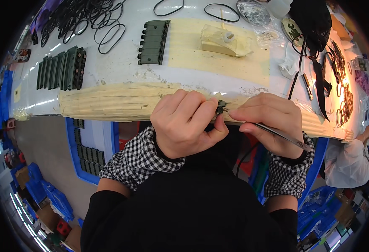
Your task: Assembling small green plastic components using tweezers and a metal pick on a factory workbench.
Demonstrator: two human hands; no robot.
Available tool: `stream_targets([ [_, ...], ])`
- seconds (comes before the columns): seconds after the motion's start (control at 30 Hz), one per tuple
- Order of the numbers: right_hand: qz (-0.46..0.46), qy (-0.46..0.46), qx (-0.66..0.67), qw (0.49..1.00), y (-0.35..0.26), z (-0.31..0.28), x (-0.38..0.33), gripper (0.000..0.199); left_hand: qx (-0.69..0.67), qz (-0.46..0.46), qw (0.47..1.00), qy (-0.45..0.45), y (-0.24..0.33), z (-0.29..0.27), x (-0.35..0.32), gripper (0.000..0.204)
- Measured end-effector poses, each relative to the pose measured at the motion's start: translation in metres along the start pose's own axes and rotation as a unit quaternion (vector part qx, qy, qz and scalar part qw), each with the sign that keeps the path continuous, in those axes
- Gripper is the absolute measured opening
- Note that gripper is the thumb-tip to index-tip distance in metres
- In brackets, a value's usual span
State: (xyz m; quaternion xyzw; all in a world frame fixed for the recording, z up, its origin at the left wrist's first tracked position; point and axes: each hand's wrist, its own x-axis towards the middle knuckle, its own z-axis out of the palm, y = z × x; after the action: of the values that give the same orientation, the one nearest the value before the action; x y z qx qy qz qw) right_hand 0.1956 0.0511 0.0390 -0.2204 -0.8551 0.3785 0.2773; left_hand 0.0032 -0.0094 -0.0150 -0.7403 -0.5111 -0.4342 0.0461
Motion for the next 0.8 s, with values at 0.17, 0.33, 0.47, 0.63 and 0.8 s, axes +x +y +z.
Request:
stream_targets([
  [0.17,-0.055,-0.077,0.002,0.996,0.006,-0.011,0.014,0.018,-0.001,0.003,1.0,0.0,0.002,0.0,0.0,0.024],
  [0.33,-0.028,0.012,-0.031,0.999,0.001,0.0,0.013,0.01,0.005,-0.008,1.0,-0.014,0.001,-0.002,0.003,0.023],
  [0.47,0.04,0.3,0.235,0.924,-0.003,0.019,-0.018,0.017,-0.004,-0.016,0.999,-0.033,0.004,-0.004,0.003,0.022],
  [0.63,0.204,0.214,0.172,0.94,-0.002,0.049,-0.024,0.014,-0.001,-0.019,1.0,-0.023,0.005,-0.003,0.002,0.022],
  [0.8,0.229,0.196,0.292,0.908,0.003,0.058,-0.017,0.014,-0.002,-0.014,1.0,-0.013,0.004,-0.002,0.001,0.022],
])
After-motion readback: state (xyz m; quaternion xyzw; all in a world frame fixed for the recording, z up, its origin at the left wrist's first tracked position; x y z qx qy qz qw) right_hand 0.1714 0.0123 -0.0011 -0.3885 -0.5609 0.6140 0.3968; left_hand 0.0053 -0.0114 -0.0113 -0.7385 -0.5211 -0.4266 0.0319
